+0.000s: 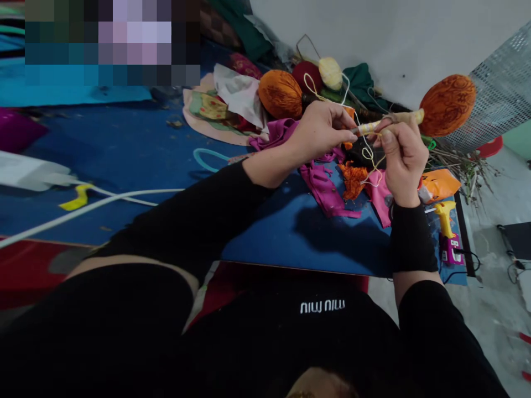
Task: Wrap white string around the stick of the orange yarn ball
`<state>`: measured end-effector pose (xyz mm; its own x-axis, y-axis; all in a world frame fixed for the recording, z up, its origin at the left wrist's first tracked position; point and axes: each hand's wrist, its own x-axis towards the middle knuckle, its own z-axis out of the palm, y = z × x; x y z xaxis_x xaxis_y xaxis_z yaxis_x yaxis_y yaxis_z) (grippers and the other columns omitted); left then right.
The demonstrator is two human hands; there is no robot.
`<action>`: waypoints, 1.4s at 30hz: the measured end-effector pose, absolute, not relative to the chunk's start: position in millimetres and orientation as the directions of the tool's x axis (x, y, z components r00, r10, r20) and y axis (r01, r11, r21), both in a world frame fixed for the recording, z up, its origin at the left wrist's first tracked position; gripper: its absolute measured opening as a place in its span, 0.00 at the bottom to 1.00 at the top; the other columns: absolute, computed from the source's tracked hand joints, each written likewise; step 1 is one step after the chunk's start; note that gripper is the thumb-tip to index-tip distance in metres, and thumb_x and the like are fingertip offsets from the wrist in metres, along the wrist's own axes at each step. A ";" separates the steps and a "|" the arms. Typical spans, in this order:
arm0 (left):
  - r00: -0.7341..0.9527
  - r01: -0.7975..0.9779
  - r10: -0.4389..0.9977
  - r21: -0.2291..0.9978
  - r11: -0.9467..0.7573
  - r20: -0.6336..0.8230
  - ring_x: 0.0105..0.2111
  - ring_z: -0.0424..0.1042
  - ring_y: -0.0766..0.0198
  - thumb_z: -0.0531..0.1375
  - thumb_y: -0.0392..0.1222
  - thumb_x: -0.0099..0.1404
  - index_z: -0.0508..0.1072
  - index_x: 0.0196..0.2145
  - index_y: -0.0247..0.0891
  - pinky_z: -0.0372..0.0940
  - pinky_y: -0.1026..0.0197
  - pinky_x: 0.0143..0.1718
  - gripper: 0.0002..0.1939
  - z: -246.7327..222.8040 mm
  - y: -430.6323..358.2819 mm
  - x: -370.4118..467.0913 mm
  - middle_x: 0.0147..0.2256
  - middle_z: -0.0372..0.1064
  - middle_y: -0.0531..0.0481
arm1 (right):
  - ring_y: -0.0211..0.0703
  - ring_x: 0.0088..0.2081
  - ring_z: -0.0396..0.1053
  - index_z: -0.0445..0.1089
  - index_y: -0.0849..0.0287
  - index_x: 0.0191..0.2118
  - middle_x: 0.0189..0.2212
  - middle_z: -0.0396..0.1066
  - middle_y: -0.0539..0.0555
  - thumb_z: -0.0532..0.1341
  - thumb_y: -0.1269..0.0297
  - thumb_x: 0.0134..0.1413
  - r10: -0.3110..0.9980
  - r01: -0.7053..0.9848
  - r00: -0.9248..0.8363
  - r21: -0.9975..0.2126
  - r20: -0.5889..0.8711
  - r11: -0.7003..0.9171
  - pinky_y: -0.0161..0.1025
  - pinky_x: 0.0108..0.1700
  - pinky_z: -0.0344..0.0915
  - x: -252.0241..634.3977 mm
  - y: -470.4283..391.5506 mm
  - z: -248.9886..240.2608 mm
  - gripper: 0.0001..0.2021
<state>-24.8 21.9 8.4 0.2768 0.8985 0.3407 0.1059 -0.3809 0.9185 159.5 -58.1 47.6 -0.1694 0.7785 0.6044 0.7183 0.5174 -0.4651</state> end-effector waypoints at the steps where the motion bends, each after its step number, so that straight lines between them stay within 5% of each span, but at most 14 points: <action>1: 0.278 0.111 0.899 0.918 -0.380 0.338 0.36 0.80 0.56 0.69 0.34 0.56 0.79 0.32 0.40 0.76 0.53 0.43 0.05 8.3 21.2 -24.5 0.35 0.81 0.45 | 0.59 0.60 0.71 0.72 0.45 0.36 0.45 0.78 0.58 0.49 0.39 0.75 0.776 0.678 -0.196 -0.488 0.600 0.549 0.64 0.69 0.67 160.5 -57.4 48.8 0.23; 5: 0.269 0.145 0.901 0.911 -0.386 0.339 0.37 0.80 0.55 0.71 0.35 0.55 0.79 0.31 0.42 0.75 0.53 0.42 0.06 8.0 17.0 -23.7 0.36 0.82 0.46 | 0.54 0.51 0.73 0.69 0.48 0.32 0.43 0.77 0.57 0.53 0.38 0.75 0.697 0.535 -0.251 -0.504 0.672 0.678 0.58 0.64 0.70 160.6 -51.4 48.9 0.24; 11: 0.252 0.337 0.898 0.837 -0.431 0.360 0.36 0.79 0.55 0.70 0.35 0.60 0.80 0.33 0.44 0.71 0.52 0.41 0.06 11.8 1.4 -16.8 0.35 0.83 0.49 | 0.51 0.50 0.74 0.66 0.48 0.32 0.43 0.76 0.55 0.50 0.34 0.75 0.696 0.545 -0.218 -0.507 0.684 0.668 0.56 0.59 0.75 163.4 -37.1 39.4 0.26; 18: 0.342 0.598 0.837 0.588 -0.544 0.426 0.44 0.80 0.50 0.66 0.40 0.69 0.81 0.43 0.46 0.67 0.51 0.45 0.06 12.7 -8.9 -14.7 0.43 0.85 0.45 | 0.48 0.49 0.76 0.63 0.48 0.32 0.45 0.75 0.57 0.50 0.31 0.73 0.777 0.561 -0.129 -0.600 0.617 0.570 0.49 0.51 0.77 166.3 -29.3 35.9 0.28; 24: 0.498 0.640 0.721 0.357 -0.680 0.481 0.46 0.78 0.48 0.58 0.45 0.76 0.80 0.53 0.44 0.66 0.50 0.46 0.14 3.2 -5.8 -15.1 0.47 0.84 0.42 | 0.48 0.52 0.72 0.66 0.47 0.34 0.47 0.76 0.56 0.47 0.36 0.77 0.811 0.713 -0.189 -0.491 0.553 0.501 0.51 0.61 0.74 176.1 -22.6 30.1 0.25; 28: 0.531 0.649 0.666 0.253 -0.717 0.524 0.44 0.77 0.49 0.50 0.45 0.80 0.79 0.57 0.43 0.64 0.48 0.42 0.20 1.8 -6.8 -14.8 0.45 0.83 0.41 | 0.50 0.50 0.72 0.66 0.48 0.35 0.47 0.75 0.56 0.47 0.38 0.77 0.818 0.716 -0.184 -0.496 0.545 0.492 0.52 0.58 0.75 176.0 -21.5 27.5 0.24; 31: 0.547 0.657 0.660 0.224 -0.720 0.515 0.41 0.75 0.50 0.45 0.47 0.82 0.82 0.51 0.43 0.62 0.48 0.39 0.24 1.5 -4.7 -15.4 0.43 0.82 0.41 | 0.49 0.49 0.74 0.65 0.48 0.32 0.42 0.75 0.56 0.49 0.37 0.76 0.785 0.678 -0.195 -0.497 0.589 0.541 0.51 0.57 0.76 171.8 -21.4 28.3 0.25; 34: 0.526 0.649 0.663 0.252 -0.718 0.532 0.41 0.75 0.52 0.51 0.46 0.80 0.82 0.52 0.45 0.64 0.50 0.40 0.19 3.2 -1.5 -19.3 0.43 0.83 0.43 | 0.47 0.49 0.76 0.67 0.50 0.30 0.39 0.77 0.55 0.58 0.43 0.74 0.760 0.556 -0.145 -0.583 0.634 0.592 0.49 0.58 0.76 172.8 -25.7 36.6 0.22; 36: 0.477 0.621 0.668 0.318 -0.716 0.571 0.44 0.78 0.51 0.55 0.43 0.77 0.82 0.53 0.44 0.66 0.50 0.44 0.17 6.5 -0.1 -23.9 0.46 0.83 0.43 | 0.43 0.40 0.77 0.70 0.51 0.29 0.34 0.76 0.53 0.63 0.49 0.71 0.784 0.435 -0.068 -0.689 0.617 0.580 0.45 0.48 0.77 181.2 -34.6 49.0 0.18; 38: 0.422 0.591 0.682 0.389 -0.706 0.597 0.47 0.80 0.48 0.57 0.41 0.76 0.84 0.52 0.44 0.68 0.49 0.48 0.16 11.4 0.8 -29.1 0.48 0.84 0.43 | 0.37 0.24 0.70 0.72 0.52 0.29 0.28 0.73 0.49 0.67 0.53 0.66 0.851 0.341 -0.021 -0.797 0.524 0.499 0.41 0.29 0.69 196.8 -47.8 66.1 0.15; 39: 0.404 0.587 0.694 0.413 -0.697 0.596 0.48 0.81 0.47 0.57 0.42 0.76 0.84 0.51 0.44 0.68 0.48 0.48 0.16 14.2 1.2 -31.6 0.48 0.84 0.43 | 0.33 0.17 0.61 0.73 0.52 0.29 0.26 0.73 0.47 0.69 0.54 0.63 0.886 0.314 -0.016 -0.839 0.463 0.444 0.39 0.20 0.57 206.7 -54.9 75.2 0.13; 42: 0.373 0.604 0.726 0.443 -0.663 0.578 0.48 0.82 0.46 0.59 0.43 0.74 0.86 0.49 0.44 0.69 0.47 0.48 0.15 22.3 3.1 -37.9 0.46 0.84 0.42 | 0.30 0.14 0.50 0.77 0.51 0.32 0.22 0.69 0.46 0.72 0.59 0.53 0.918 0.377 0.087 -0.866 0.387 0.329 0.39 0.15 0.40 240.9 -69.7 96.6 0.06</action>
<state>-37.9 3.1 22.3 0.3726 0.7257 0.5784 0.6037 -0.6629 0.4428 240.9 -69.7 96.6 0.0873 0.9179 0.3870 0.3772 0.3291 -0.8657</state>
